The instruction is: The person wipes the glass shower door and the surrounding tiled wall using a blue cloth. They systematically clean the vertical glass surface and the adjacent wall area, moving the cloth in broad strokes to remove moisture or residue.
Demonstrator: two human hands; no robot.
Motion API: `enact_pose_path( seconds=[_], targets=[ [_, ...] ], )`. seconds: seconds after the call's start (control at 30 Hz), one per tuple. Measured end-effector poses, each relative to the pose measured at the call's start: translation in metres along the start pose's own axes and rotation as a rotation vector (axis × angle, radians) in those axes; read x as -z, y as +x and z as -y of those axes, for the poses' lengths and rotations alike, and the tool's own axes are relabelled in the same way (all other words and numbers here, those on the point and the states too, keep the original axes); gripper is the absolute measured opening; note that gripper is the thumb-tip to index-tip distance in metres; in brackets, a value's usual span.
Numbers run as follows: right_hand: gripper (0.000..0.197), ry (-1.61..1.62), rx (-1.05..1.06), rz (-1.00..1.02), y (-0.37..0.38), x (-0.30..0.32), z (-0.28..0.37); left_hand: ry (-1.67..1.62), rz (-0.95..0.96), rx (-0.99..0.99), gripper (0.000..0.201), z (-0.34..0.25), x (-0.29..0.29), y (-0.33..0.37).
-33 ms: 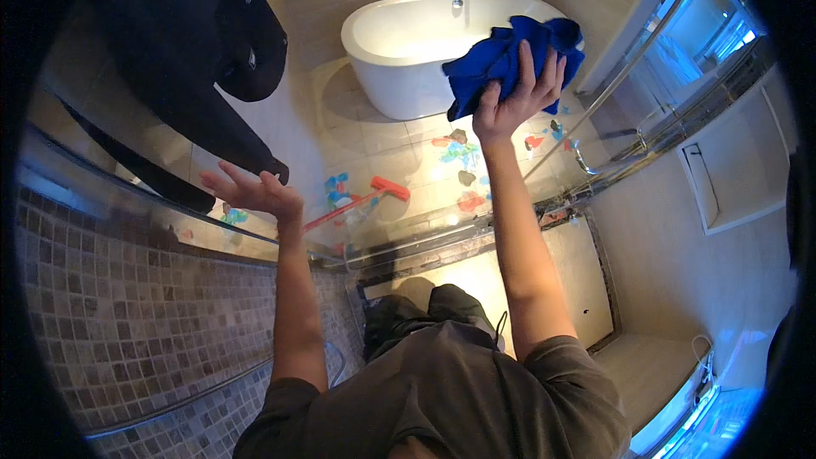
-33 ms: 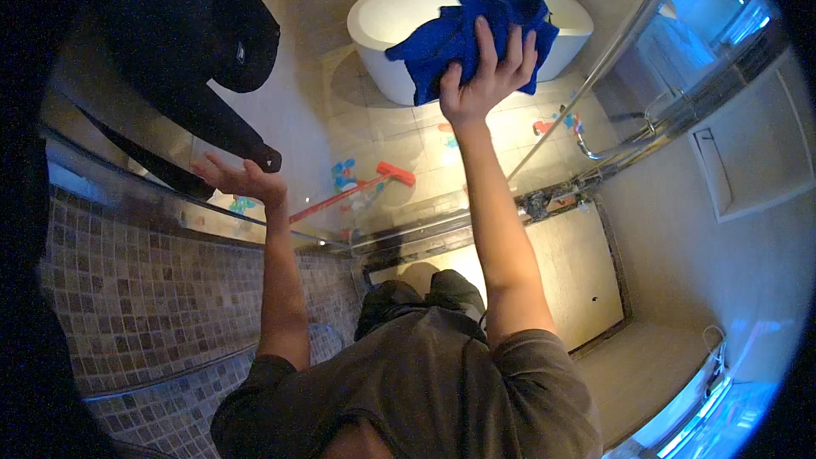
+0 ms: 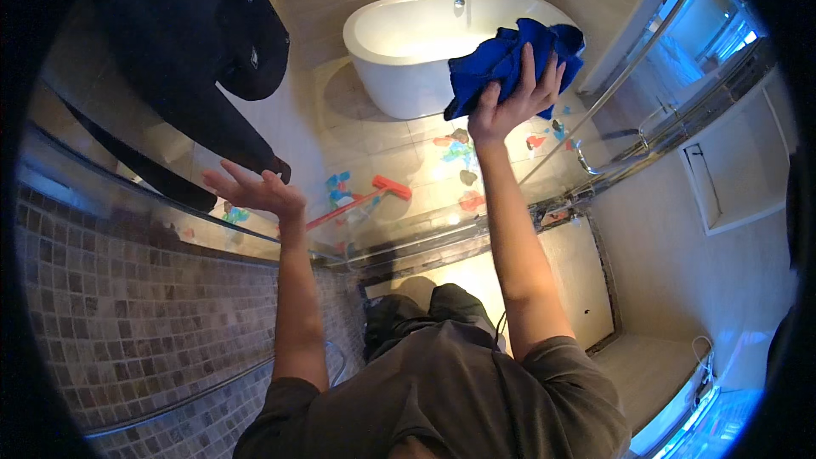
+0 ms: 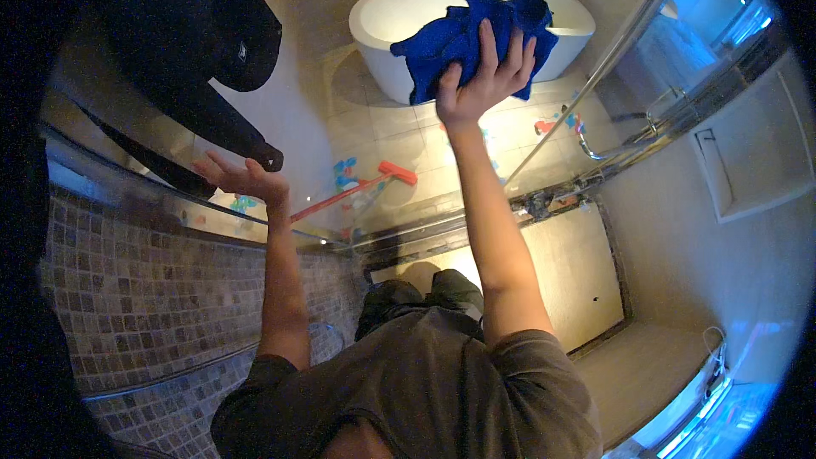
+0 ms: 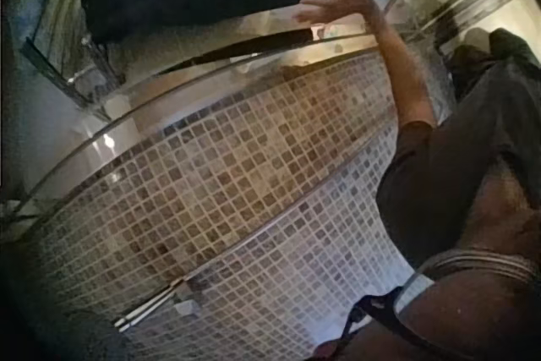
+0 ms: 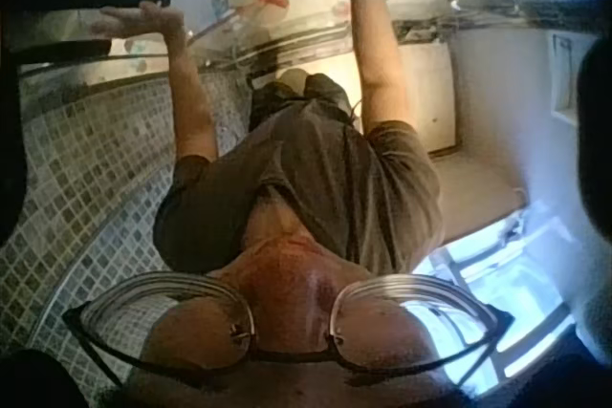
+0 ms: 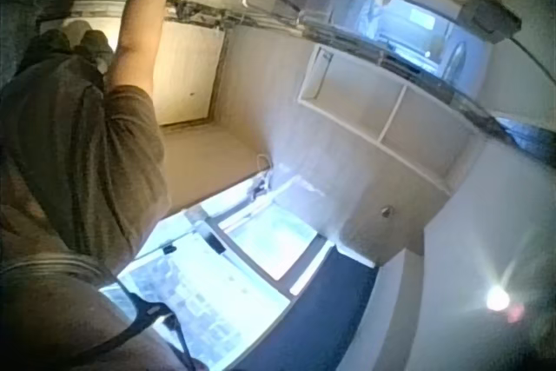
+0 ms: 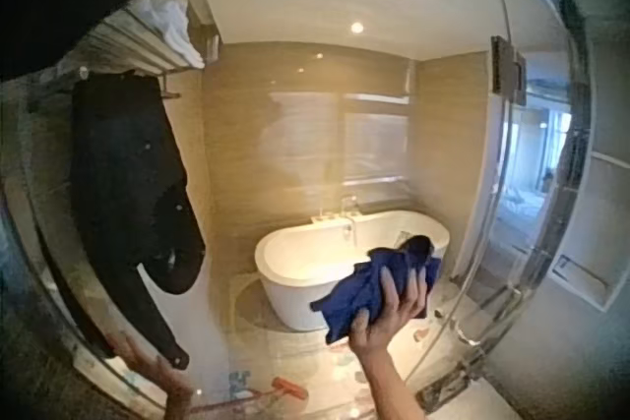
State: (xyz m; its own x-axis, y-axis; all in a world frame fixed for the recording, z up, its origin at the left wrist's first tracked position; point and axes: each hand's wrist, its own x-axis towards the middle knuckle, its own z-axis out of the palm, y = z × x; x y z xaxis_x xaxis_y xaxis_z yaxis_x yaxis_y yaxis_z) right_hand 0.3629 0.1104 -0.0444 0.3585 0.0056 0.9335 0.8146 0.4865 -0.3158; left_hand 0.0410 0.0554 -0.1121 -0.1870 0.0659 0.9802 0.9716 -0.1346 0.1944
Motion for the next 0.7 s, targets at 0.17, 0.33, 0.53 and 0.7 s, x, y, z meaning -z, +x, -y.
enact_pose_path(
  seconds=[0.17,0.33,0.53,0.7],
  targets=[
    [0.048,0.013,-0.039,0.053,-0.044,-0.017,0.057,0.005,-0.010,0.009,0.059,-0.005,0.000,0.003],
    [0.043,0.170,0.210,0.390,-0.068,-0.024,0.138,0.036,0.012,0.035,0.066,-0.008,0.001,0.003],
    [0.046,0.335,0.273,0.681,-0.042,-0.021,0.170,-0.042,0.070,0.040,0.071,-0.008,0.011,0.008],
    [0.055,0.814,0.004,0.860,-0.007,0.003,0.154,-0.523,0.144,0.296,0.069,-0.109,0.036,0.029]
  ],
)
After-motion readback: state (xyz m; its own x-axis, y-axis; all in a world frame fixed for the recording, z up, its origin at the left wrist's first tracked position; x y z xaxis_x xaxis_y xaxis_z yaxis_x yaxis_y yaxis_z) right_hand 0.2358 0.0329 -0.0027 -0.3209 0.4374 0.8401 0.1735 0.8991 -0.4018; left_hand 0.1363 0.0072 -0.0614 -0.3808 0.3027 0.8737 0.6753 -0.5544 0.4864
